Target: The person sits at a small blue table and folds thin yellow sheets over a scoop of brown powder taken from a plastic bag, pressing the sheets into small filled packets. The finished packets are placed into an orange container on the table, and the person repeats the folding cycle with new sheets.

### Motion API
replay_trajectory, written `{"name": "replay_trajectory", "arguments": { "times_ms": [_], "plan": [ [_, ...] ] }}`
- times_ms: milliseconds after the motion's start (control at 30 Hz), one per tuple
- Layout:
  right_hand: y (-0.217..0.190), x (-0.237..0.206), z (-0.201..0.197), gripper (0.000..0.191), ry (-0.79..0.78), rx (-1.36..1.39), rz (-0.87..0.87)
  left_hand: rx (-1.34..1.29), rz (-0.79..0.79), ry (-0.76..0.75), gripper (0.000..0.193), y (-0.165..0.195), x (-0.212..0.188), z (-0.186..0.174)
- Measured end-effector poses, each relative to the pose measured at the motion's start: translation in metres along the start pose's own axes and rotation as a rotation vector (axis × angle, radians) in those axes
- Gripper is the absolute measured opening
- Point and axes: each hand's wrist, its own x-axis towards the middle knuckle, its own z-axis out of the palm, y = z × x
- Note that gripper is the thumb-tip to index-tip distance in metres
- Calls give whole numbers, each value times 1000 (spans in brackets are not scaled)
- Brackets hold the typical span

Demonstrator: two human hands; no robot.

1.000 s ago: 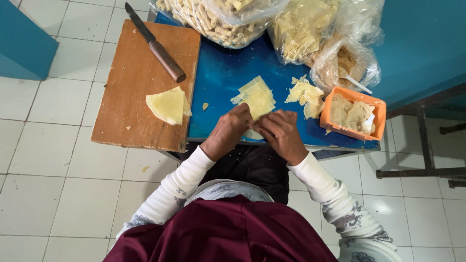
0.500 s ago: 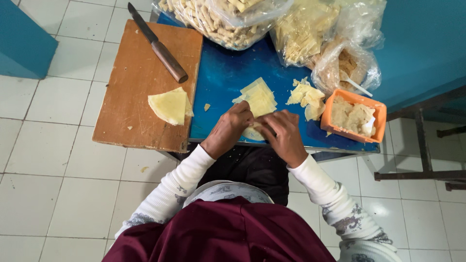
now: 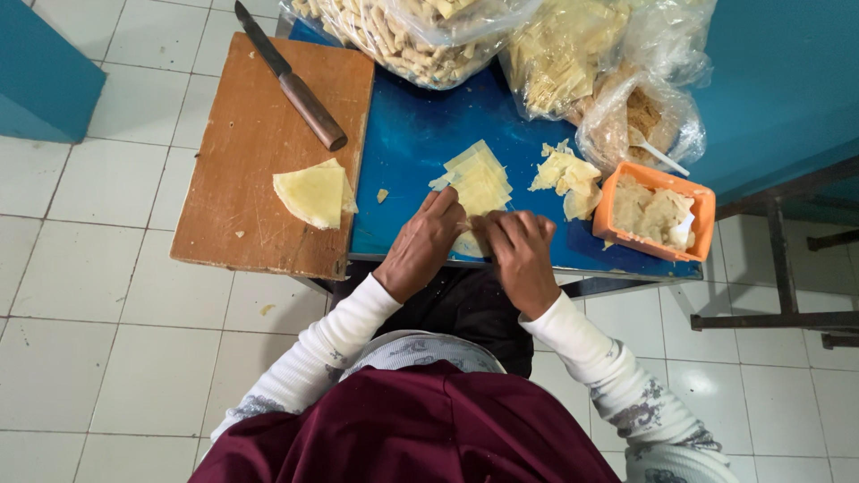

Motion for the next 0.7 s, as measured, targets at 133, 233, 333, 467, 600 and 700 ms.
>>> {"name": "replay_trajectory", "arguments": {
  "times_ms": [133,233,333,467,600,700],
  "plan": [
    [-8,-6,-7,43,-65,-93,15,47,-17,49,18,3,-5,3],
    [-12,-6,-6,52,-126,-155,44,66,-50,54,24,8,-15,5],
    [-11,0,0,53,-122,-174,61,125,-29,68,29,12,-25,8],
    [2,11,10,58,-147,-189,54,316,82,76,36,14,-37,12],
    [20,28,18,69,-211,-146,78,417,134,79,46,13,-43,13],
    [30,35,14,78,-168,193,78,404,116,53,48,14,-45,13]
  ]
}}
